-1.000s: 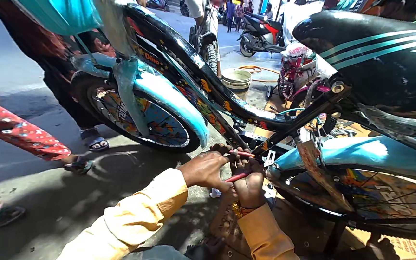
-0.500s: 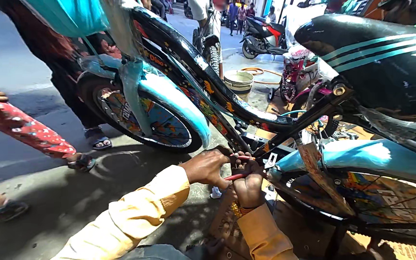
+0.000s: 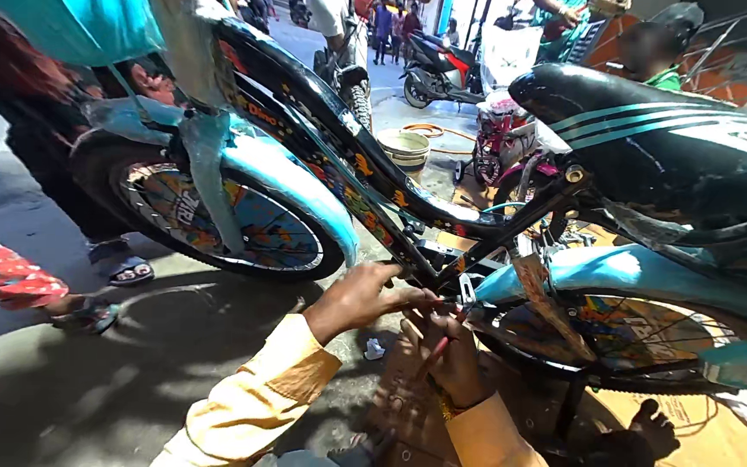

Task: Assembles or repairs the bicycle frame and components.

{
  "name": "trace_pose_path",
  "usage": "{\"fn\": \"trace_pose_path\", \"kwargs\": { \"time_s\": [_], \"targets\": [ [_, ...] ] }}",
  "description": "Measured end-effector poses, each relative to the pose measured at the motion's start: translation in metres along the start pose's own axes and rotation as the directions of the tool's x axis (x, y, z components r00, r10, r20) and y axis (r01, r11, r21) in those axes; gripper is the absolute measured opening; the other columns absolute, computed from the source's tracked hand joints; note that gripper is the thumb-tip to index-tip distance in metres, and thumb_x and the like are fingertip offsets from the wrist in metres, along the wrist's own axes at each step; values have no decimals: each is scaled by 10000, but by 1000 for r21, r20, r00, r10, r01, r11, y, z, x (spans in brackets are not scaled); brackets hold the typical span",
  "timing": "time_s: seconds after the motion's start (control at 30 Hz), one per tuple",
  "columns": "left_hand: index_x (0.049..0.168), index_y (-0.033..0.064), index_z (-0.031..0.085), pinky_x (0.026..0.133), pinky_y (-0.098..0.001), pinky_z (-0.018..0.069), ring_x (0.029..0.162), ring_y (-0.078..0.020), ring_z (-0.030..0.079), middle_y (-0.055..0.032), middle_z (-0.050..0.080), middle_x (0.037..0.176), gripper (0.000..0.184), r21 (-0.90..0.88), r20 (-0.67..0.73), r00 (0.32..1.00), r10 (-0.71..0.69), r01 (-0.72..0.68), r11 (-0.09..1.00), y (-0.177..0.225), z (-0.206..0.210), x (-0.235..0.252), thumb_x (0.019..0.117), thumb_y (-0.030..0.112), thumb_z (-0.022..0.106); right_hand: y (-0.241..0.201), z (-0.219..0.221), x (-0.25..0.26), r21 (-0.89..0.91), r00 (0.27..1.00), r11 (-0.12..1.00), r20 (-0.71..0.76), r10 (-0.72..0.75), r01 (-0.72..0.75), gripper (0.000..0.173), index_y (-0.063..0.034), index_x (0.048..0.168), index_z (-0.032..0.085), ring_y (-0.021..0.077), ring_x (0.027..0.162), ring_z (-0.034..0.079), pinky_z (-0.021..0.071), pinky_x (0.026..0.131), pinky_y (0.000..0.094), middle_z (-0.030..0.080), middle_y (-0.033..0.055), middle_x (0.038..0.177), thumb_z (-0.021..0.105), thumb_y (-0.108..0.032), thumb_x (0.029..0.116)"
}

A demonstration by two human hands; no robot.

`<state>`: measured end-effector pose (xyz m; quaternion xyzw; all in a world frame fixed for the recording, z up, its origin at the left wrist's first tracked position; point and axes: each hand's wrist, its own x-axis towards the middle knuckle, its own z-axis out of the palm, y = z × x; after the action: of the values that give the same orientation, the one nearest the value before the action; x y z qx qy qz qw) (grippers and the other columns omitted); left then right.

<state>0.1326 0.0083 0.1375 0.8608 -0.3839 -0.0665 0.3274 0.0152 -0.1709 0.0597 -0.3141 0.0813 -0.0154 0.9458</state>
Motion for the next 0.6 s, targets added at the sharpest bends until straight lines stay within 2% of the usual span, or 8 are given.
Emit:
{"fn": "trace_pose_path", "kwargs": {
  "time_s": [0.07, 0.17, 0.23, 0.3, 0.37, 0.4, 0.53, 0.6],
  "targets": [
    [1127, 155, 744, 821, -408, 604, 890, -128, 707, 1, 738, 996, 412, -83, -143, 987, 70, -82, 993, -7, 9, -3, 1002, 515, 588, -3, -12, -20, -143, 996, 987, 24, 85, -80, 546, -38, 1452, 475, 325, 1105, 685, 578, 942, 454, 643, 228, 1299, 612, -149, 935],
    [1090, 174, 758, 797, -389, 601, 862, -100, 703, 28, 742, 968, 305, -299, -243, 969, -49, -27, 954, -15, 34, -14, 1031, 414, 581, -15, -2, -61, -535, 978, 828, -195, 74, -169, 325, 19, 1241, 580, 194, 822, 698, 606, 710, 347, 711, 127, 992, 601, -89, 935],
    [1119, 112, 730, 863, -468, 590, 921, -181, 711, -48, 740, 1005, 322, -453, -129, 966, -224, 144, 880, -19, 68, -24, 1044, 377, 562, -28, -7, -90, -699, 950, 651, -288, 122, -295, 333, -1, 1247, 564, 169, 793, 668, 587, 701, 329, 690, 96, 962, 639, -138, 953],
    [1273, 57, 639, 946, -505, 558, 1038, -256, 692, -135, 703, 1138, 419, -535, 129, 935, -331, 347, 770, -18, 112, -32, 1016, 385, 597, -39, -16, -114, -750, 912, 524, -375, 166, -404, 361, -21, 1243, 575, 153, 758, 651, 571, 683, 321, 686, 74, 934, 650, -242, 967],
    [1485, 63, 458, 1070, -511, 492, 1253, -287, 603, -164, 599, 1378, 697, -568, 376, 860, -345, 508, 648, -10, 149, -37, 952, 459, 671, -49, -20, -131, -760, 908, 501, -383, 170, -414, 287, -31, 1170, 600, 116, 693, 632, 556, 629, 280, 685, 50, 874, 618, -254, 991],
    [1534, 78, 393, 1097, -516, 467, 1308, -290, 562, -160, 556, 1438, 799, -564, 455, 820, -348, 567, 600, -7, 166, -36, 921, 490, 698, -52, -21, -136, -762, 920, 520, -361, 152, -385, 235, -33, 1114, 607, 96, 661, 608, 528, 601, 253, 679, 43, 844, 592, -238, 1000],
    [1471, 48, 444, 1038, -465, 518, 1233, -275, 602, -176, 596, 1350, 783, -623, 531, 775, -342, 631, 463, -1, 212, -15, 870, 399, 802, -63, -23, -149, -755, 917, 562, -398, 18, -339, 197, -26, 1053, 617, 90, 610, 576, 491, 558, 235, 672, 54, 791, 567, -209, 1001],
    [1467, 31, 457, 1078, -462, 485, 1274, -287, 575, -197, 577, 1380, 773, -562, 505, 787, -355, 612, 556, -4, 213, -7, 864, 364, 809, -68, -26, -156, -754, 907, 582, -416, -64, -304, 163, -13, 1050, 610, 105, 611, 607, 526, 564, 247, 691, 67, 795, 550, -155, 999]
  ]
}}
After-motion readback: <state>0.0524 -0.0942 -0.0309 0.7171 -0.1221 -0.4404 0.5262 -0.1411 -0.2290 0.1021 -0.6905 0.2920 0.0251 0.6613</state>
